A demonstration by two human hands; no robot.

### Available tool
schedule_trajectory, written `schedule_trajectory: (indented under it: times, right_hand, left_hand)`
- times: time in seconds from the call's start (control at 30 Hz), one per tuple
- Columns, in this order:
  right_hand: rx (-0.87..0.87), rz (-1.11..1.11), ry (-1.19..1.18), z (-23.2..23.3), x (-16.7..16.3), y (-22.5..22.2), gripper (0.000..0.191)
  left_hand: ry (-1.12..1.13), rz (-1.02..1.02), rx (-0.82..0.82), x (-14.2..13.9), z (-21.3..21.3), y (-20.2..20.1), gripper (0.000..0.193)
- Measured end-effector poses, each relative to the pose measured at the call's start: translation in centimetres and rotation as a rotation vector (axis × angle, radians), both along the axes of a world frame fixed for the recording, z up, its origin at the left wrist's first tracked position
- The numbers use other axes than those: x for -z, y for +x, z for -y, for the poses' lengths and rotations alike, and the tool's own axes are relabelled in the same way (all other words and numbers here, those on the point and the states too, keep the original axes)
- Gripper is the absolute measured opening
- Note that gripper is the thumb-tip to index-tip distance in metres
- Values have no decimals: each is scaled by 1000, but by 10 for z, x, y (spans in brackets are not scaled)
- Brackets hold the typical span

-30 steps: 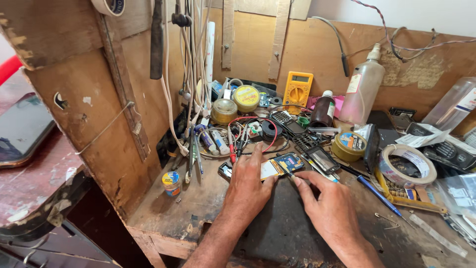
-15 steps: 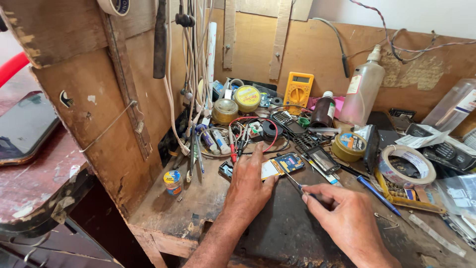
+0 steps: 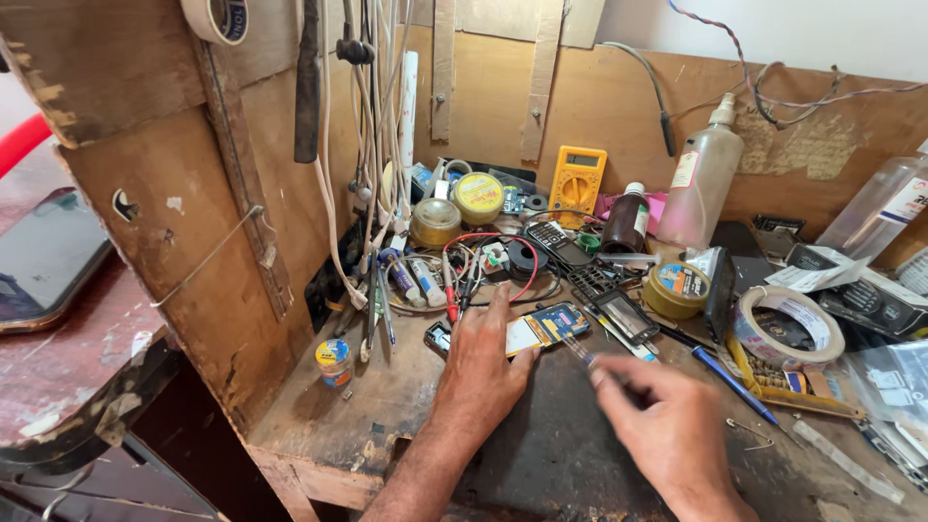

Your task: The person disassembles a small electronic device, removes a battery, and uses a screwdriver and soldering iron to work on the internal components on a cluttered workbench.

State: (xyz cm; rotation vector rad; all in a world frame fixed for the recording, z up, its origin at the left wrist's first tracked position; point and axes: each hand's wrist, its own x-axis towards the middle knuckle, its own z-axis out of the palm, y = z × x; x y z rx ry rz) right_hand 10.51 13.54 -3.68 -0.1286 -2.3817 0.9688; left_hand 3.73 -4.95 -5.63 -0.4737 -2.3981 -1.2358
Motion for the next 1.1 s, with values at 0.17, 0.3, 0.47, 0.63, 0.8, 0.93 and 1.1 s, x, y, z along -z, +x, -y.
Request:
schedule_trajectory:
  times: [0.17,0.3,0.47,0.63,0.8,0.93,1.1]
  right_hand:
    - [12,-214,-178,-13,-8,-7,22]
    - [-85,-304,-350,-13,-8,-22,20]
    - [-103,-185,-442,-11,7,-20,21]
    - [-47,-194,-372,-10,-2,-11,22]
    - [-49,-159,-371,-7,-10,-2,23]
    - [-59,-159,-368,-7,-11,1,25]
    - [-65,-172,-286,1,-9,8,28]
  left_hand:
    - [-3,-53,12,-4,-5,4,79]
    - [-41,-79,-5,-11,-8,6,82]
    - [104,-139,-26,-20,-9,13,62]
    - [294,-137,-149,-46,0,33,40]
    - [522,-64,-222,-66,24,66,41]
    - [264,-465,-518,-63,54,101,44]
    - [22,-459,-632,-43,87,114,67]
